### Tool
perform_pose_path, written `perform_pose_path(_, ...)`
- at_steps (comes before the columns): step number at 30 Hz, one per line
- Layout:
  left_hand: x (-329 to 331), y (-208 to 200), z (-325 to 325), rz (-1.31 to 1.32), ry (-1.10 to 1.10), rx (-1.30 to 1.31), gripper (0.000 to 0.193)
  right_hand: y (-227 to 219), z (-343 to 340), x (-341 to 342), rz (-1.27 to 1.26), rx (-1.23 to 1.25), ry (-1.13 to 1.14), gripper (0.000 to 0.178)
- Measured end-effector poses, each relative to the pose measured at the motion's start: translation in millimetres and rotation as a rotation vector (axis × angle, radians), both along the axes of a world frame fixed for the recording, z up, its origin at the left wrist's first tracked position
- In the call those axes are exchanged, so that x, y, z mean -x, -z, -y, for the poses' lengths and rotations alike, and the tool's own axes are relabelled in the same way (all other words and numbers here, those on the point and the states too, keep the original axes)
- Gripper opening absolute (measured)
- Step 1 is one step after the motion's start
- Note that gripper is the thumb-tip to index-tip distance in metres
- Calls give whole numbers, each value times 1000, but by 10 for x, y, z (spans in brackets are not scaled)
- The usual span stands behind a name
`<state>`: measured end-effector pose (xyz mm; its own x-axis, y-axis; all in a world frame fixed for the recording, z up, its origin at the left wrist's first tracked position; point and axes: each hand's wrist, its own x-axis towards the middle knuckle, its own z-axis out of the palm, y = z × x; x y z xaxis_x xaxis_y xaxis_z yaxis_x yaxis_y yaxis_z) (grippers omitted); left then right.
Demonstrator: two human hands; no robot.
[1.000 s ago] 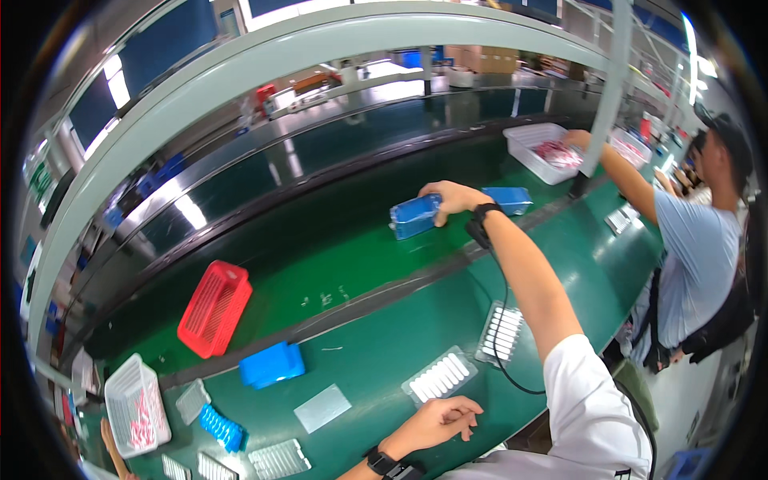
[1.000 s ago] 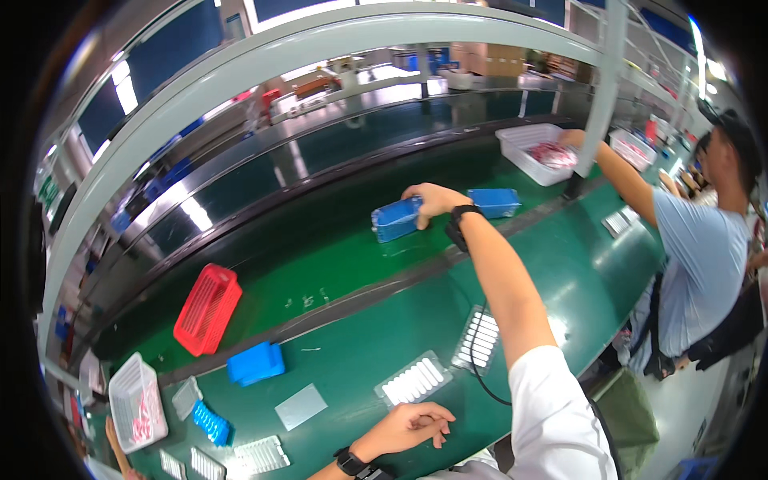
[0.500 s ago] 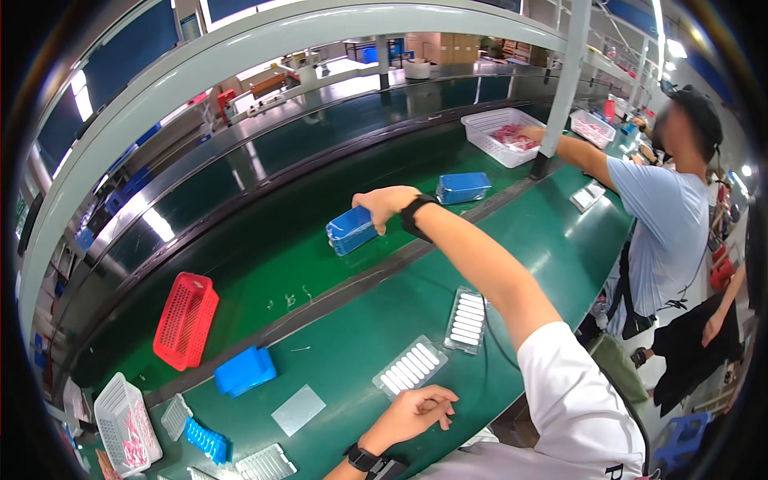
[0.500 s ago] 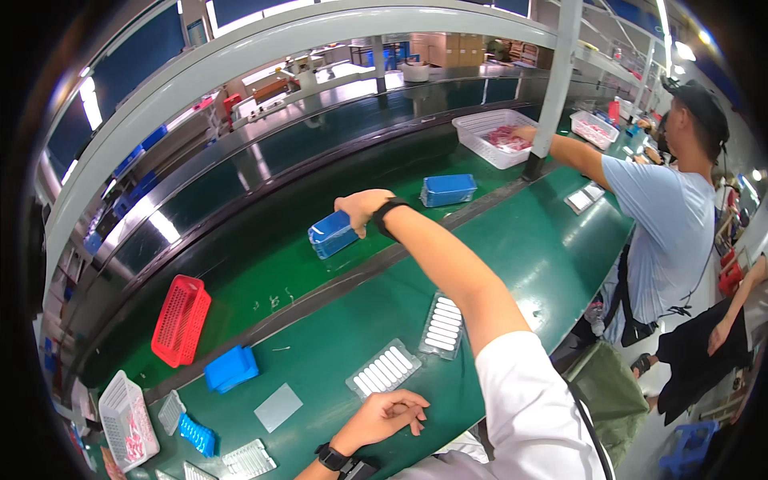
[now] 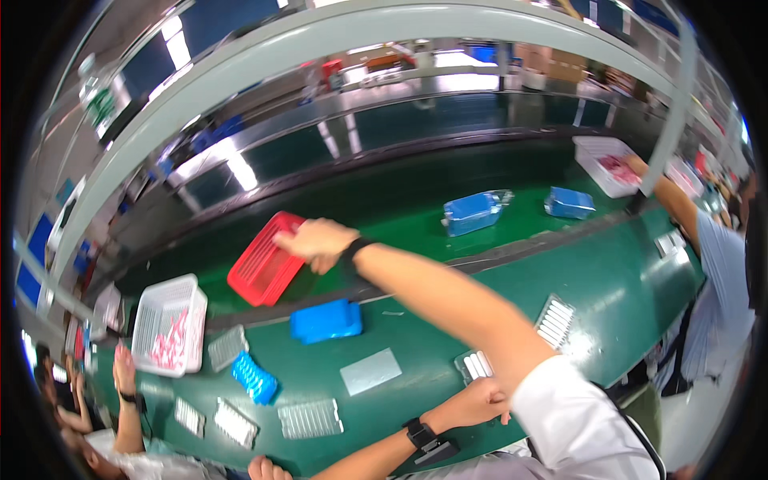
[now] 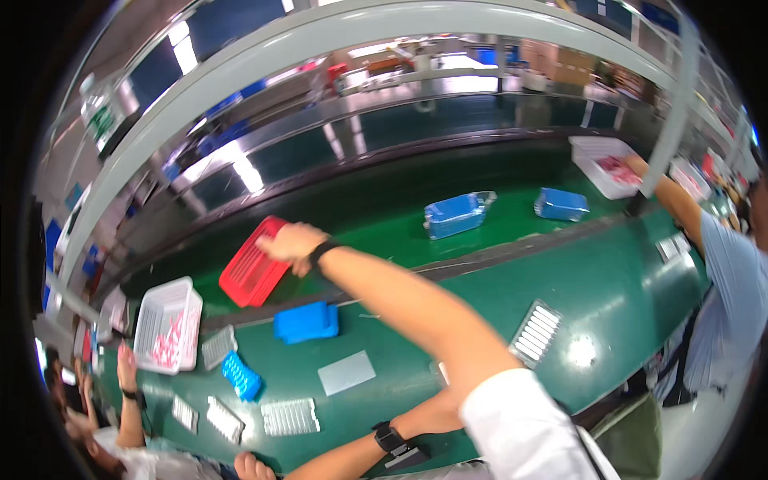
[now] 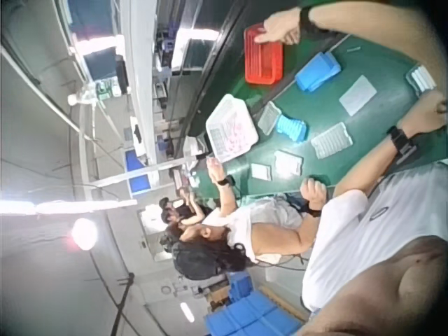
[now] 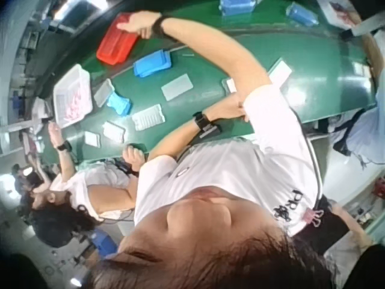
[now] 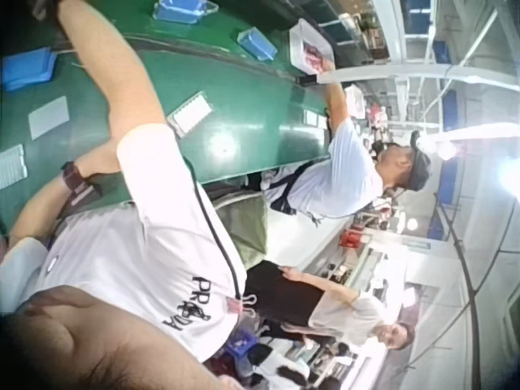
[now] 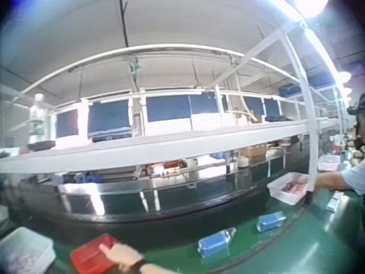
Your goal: The recorder is assembling small blue and white plastic components on a factory production line.
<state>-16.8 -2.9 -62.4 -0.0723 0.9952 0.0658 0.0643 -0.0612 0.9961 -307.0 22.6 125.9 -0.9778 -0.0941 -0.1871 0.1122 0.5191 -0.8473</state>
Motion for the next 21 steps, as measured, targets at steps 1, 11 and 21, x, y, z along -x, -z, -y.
perform_pose_path(1, 80, -543, 101, -117, -84, -321, 46, 140, 151, 109, 64, -21, 42, 71)
perform_pose_path(11, 6, -639, 8, 10, -13, -57, 49, 411, -572, 291, -590, -198, 367, 29)
perform_pose_path(21, 120, -521, -106, 328, 102, 144, 20, -490, -3319, -1301, -310, -379, 252, 25)
